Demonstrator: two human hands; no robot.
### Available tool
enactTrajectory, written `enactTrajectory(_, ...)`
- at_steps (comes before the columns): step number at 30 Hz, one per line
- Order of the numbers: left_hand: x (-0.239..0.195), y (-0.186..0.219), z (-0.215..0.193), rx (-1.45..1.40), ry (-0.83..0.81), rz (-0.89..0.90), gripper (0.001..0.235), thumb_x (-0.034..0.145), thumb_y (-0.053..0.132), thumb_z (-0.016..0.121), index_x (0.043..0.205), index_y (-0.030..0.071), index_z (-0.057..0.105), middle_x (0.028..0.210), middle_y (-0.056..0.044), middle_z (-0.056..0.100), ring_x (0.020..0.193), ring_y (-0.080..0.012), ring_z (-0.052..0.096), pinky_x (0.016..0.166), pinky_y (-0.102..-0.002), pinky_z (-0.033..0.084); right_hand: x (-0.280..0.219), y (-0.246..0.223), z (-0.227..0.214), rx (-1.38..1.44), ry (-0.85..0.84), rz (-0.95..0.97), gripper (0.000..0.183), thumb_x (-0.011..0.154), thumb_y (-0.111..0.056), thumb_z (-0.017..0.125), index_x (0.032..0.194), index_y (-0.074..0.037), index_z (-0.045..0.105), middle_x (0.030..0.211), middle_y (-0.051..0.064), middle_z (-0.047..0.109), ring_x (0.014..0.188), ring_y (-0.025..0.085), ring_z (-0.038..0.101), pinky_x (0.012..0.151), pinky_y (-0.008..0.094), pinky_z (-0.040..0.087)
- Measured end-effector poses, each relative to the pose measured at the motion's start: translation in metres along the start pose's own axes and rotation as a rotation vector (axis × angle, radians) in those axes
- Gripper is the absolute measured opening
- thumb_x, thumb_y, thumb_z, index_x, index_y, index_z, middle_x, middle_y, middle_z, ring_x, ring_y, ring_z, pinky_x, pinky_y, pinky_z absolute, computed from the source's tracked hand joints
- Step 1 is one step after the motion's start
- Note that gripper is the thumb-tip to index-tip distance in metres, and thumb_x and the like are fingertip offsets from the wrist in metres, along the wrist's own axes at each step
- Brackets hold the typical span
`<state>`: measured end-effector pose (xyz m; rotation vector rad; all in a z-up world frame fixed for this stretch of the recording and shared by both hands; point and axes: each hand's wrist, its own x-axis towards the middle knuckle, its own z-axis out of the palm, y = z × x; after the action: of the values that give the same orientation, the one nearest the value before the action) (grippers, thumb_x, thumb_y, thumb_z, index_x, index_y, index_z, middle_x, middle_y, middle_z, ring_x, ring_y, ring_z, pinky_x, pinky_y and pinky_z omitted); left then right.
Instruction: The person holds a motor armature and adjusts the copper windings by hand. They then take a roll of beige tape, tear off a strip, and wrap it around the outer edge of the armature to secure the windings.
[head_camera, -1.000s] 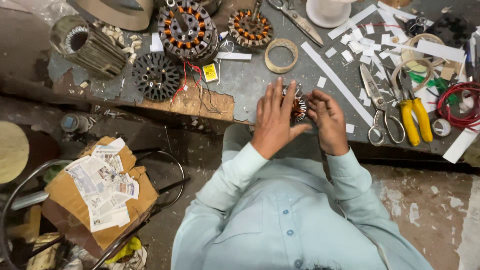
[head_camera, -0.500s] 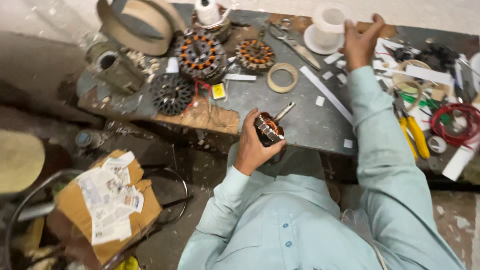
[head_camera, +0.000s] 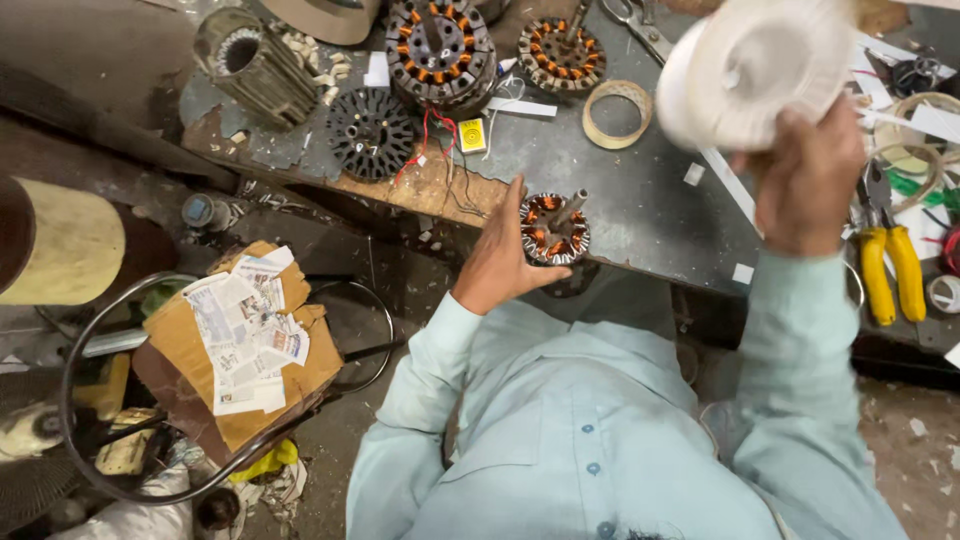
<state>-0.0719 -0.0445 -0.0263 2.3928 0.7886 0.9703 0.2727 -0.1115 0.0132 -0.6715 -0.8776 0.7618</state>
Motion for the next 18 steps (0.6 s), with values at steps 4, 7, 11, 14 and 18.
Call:
enactTrajectory(4, 0.003, 0.003, 0.002, -0.029, -0.006, -0.158, 0.124, 0.062, 0.034, 0.098, 0.154, -0.005, 0.024, 0.144, -0.031, 0.051, 0.134, -0.043, 0.054, 0.113, -0.047, 0.045, -0.072, 0.011, 0.004, 0.069, 0.112, 0.232, 0.055, 0.104, -0.004, 0.055, 0.156, 0.005, 0.042, 0.132, 0.017, 0.067, 0.095, 0.021, 0.073, 0.065, 0.03, 0.06)
enactTrajectory(7, 0.003, 0.006, 0.006, -0.171, 0.061, -0.231, 0.115, 0.062, 0.033, 0.098, 0.15, -0.001, 0.032, 0.141, -0.026, 0.059, 0.129, -0.0339, 0.062, 0.11, -0.042, 0.051, -0.095, 0.016, 0.003, -0.012, 0.12, 0.337, 0.051, 0.103, -0.007, 0.055, 0.152, 0.005, 0.049, 0.127, 0.017, 0.069, 0.091, 0.019, 0.072, 0.063, 0.028, 0.059)
enactTrajectory(11, 0.016, 0.013, 0.014, -0.625, 0.18, -0.049, 0.114, 0.069, 0.026, 0.097, 0.154, -0.001, 0.025, 0.152, -0.025, 0.05, 0.139, -0.0295, 0.057, 0.119, -0.042, 0.048, -0.108, 0.03, -0.004, -0.014, 0.076, 0.383, 0.045, 0.103, -0.011, 0.057, 0.145, 0.005, 0.051, 0.117, 0.013, 0.07, 0.087, 0.016, 0.071, 0.062, 0.027, 0.059)
enactTrajectory(14, 0.026, 0.026, 0.031, -0.665, 0.182, 0.095, 0.113, 0.071, 0.023, 0.096, 0.155, 0.003, 0.023, 0.158, -0.025, 0.043, 0.14, -0.0312, 0.053, 0.124, -0.044, 0.045, -0.113, 0.049, -0.007, -0.027, 0.052, 0.465, 0.046, 0.104, -0.016, 0.059, 0.143, 0.006, 0.051, 0.115, 0.013, 0.07, 0.089, 0.017, 0.07, 0.066, 0.031, 0.06)
enactTrajectory(18, 0.043, 0.046, 0.058, -0.508, 0.163, 0.295, 0.104, 0.071, 0.026, 0.098, 0.145, 0.012, 0.026, 0.158, -0.024, 0.041, 0.146, -0.0357, 0.05, 0.121, -0.045, 0.043, -0.113, 0.054, -0.006, -0.285, -0.008, 0.266, 0.065, 0.099, -0.023, 0.066, 0.153, 0.005, 0.041, 0.132, 0.015, 0.061, 0.115, 0.021, 0.063, 0.093, 0.036, 0.054)
